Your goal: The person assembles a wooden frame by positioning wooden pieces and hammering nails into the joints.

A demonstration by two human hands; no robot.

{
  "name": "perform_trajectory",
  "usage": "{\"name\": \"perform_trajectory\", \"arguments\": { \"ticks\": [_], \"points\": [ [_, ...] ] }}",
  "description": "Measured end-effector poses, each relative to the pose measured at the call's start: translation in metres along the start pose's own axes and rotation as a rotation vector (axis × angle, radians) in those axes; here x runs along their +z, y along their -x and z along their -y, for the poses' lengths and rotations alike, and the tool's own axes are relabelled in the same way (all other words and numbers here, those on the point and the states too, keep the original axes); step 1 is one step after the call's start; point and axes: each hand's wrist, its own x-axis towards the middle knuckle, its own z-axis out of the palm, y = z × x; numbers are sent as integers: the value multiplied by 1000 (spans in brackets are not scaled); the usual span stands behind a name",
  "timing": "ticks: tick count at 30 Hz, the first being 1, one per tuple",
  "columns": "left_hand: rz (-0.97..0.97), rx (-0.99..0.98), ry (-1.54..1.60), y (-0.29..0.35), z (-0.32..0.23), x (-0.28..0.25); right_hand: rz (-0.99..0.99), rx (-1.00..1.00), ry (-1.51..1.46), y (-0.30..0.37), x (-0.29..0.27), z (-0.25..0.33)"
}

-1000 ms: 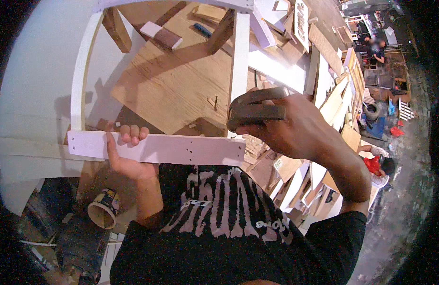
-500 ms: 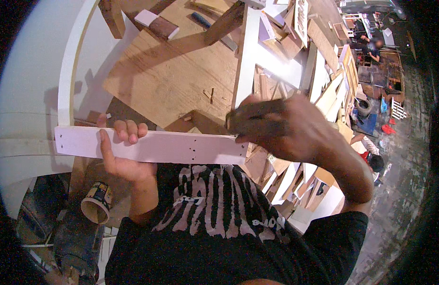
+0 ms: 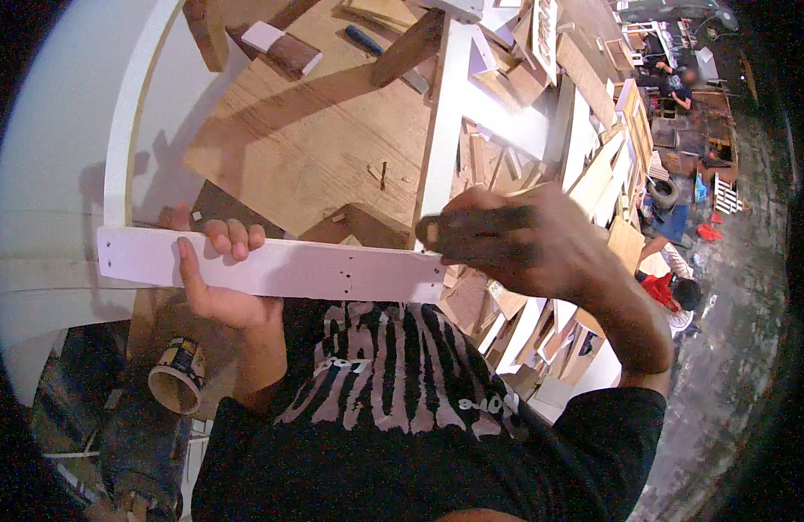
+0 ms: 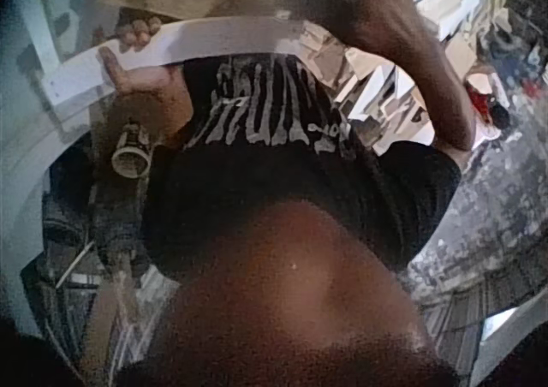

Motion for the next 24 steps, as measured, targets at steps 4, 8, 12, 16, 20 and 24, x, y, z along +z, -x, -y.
{"name": "perform_trajectory", "arguments": {
  "ticks": [4,8,12,16,20,24],
  "points": [
    [28,59,-58,0,2,12,-92,-29,22,10,5,-12],
    [17,57,-58,7,1,6,-280,-47,-79,19,4,-5],
    [45,89,-59,3,6,9,-247,-60,-215,18,36,-24],
    [8,73,-38,-2,2,4,-226,83,-419,23,55,-22],
    [2,96,-52,1,3,1,-241,120,-350,23,61,-21],
    [-27,102,-59,3,4,6,-313,35,-338,24,66,-25]
  ]
}}
